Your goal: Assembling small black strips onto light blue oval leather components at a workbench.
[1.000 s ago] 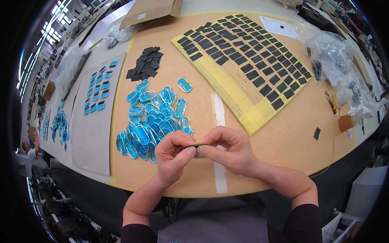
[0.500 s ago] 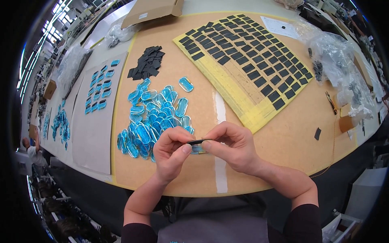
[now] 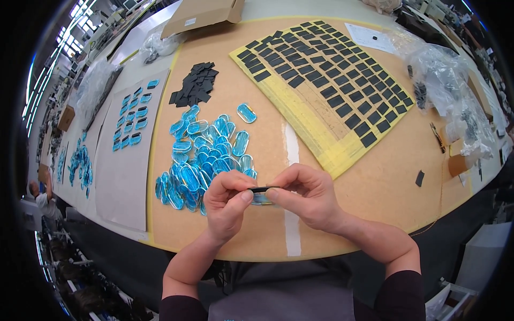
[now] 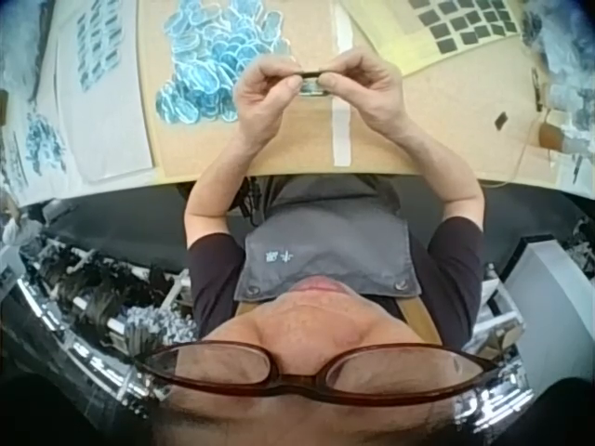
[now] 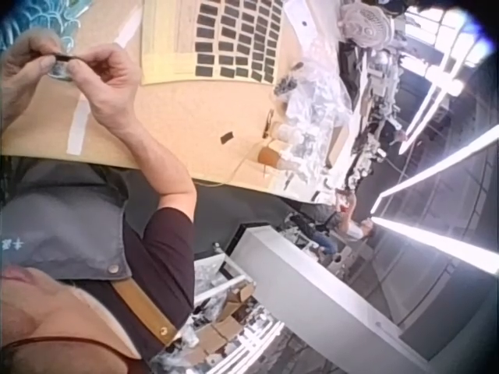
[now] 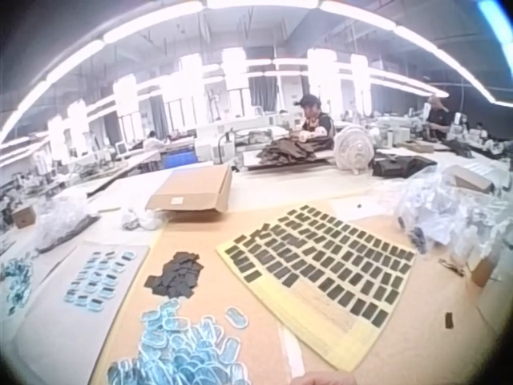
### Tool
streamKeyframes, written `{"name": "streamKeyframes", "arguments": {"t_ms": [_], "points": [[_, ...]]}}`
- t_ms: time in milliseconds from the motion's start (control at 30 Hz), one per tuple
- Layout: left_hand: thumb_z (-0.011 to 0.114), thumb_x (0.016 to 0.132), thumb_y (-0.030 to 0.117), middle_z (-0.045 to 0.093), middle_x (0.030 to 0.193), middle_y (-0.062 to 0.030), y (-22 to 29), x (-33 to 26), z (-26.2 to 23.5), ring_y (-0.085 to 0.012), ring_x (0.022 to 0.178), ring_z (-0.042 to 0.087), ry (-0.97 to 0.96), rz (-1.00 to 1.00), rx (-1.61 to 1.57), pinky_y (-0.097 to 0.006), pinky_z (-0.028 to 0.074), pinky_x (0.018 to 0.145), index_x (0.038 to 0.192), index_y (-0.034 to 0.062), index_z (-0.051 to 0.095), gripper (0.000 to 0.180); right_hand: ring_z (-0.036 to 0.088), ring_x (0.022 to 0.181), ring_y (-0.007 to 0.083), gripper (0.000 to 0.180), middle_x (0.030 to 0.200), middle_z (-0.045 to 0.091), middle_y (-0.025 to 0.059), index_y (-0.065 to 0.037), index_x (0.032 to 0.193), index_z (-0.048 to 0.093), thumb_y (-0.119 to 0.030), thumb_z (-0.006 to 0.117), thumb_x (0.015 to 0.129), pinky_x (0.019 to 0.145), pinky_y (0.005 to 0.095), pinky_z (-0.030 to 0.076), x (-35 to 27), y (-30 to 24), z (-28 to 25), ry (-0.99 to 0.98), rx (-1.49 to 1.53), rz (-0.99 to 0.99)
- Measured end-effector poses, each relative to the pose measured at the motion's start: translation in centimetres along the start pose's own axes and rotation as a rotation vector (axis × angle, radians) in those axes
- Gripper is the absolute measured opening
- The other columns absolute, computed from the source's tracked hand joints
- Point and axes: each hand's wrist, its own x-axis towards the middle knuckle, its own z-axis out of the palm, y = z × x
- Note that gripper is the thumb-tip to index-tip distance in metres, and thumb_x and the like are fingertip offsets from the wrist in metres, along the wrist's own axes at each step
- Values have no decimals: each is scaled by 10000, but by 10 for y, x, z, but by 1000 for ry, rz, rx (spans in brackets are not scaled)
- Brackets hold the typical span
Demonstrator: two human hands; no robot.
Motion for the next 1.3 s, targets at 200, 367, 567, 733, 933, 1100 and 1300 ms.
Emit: {"name": "streamKeyframes", "arguments": {"t_ms": [200, 367, 567, 733, 933, 1100, 1300], "points": [[558, 865, -88, 559, 929, -52, 2, 0, 2, -75, 795, 510, 77, 13, -25, -208, 412, 684, 978, 16, 550, 153, 562, 803, 34, 101, 894, 616, 4, -9, 957, 599, -6, 662, 878, 696, 196, 456, 2, -2, 2, -2, 2, 22], [555, 869, -75, 558, 927, -42, 1, 2, 2, -72, 795, 508, 68, 15, -3, -208, 412, 697, 971, 18, 546, 137, 557, 795, 35, 90, 890, 614, 9, -16, 945, 595, -10, 660, 882, 700, 195, 452, 2, 1, 1, -9, 10, 10], [559, 891, -22, 569, 898, -17, 1, 1, 1, -59, 805, 519, 96, -109, -71, -211, 423, 717, 962, 16, 541, 83, 560, 787, 44, 80, 873, 629, 11, -21, 924, 591, -38, 661, 890, 709, 210, 461, 1, -3, 2, 4, 16, 61], [564, 925, 36, 593, 902, -15, 5, 6, 9, -63, 819, 549, 178, -249, -87, -213, 440, 747, 970, 12, 545, 54, 585, 791, 74, 87, 850, 639, 21, -35, 921, 593, -110, 639, 915, 722, 216, 462, 4, 6, -2, 101, 120, 161], [532, 969, 92, 623, 860, -22, 4, 9, 6, -55, 765, 551, 134, -343, -97, -212, 445, 724, 962, 23, 558, 74, 580, 772, 77, 120, 839, 640, 23, -40, 921, 604, -158, 620, 926, 715, 232, 460, 12, 2, 0, 126, 268, 365], [521, 992, 163, 617, 817, -1, 0, 9, -6, -36, 744, 530, 112, -332, -50, -205, 426, 688, 894, 41, 562, 162, 551, 747, 48, 130, 814, 617, 1, -33, 904, 609, -161, 616, 926, 676, 213, 442, 10, 3, -5, -112, -53, 312], [510, 1002, 183, 600, 771, -18, 6, 11, 1, -66, 685, 556, 23, -362, -48, -222, 465, 619, 906, 32, 549, 183, 479, 685, 15, 189, 762, 588, -25, -20, 867, 608, -199, 627, 926, 600, 198, 385, 10, -1, -9, -198, -205, 286]]}}
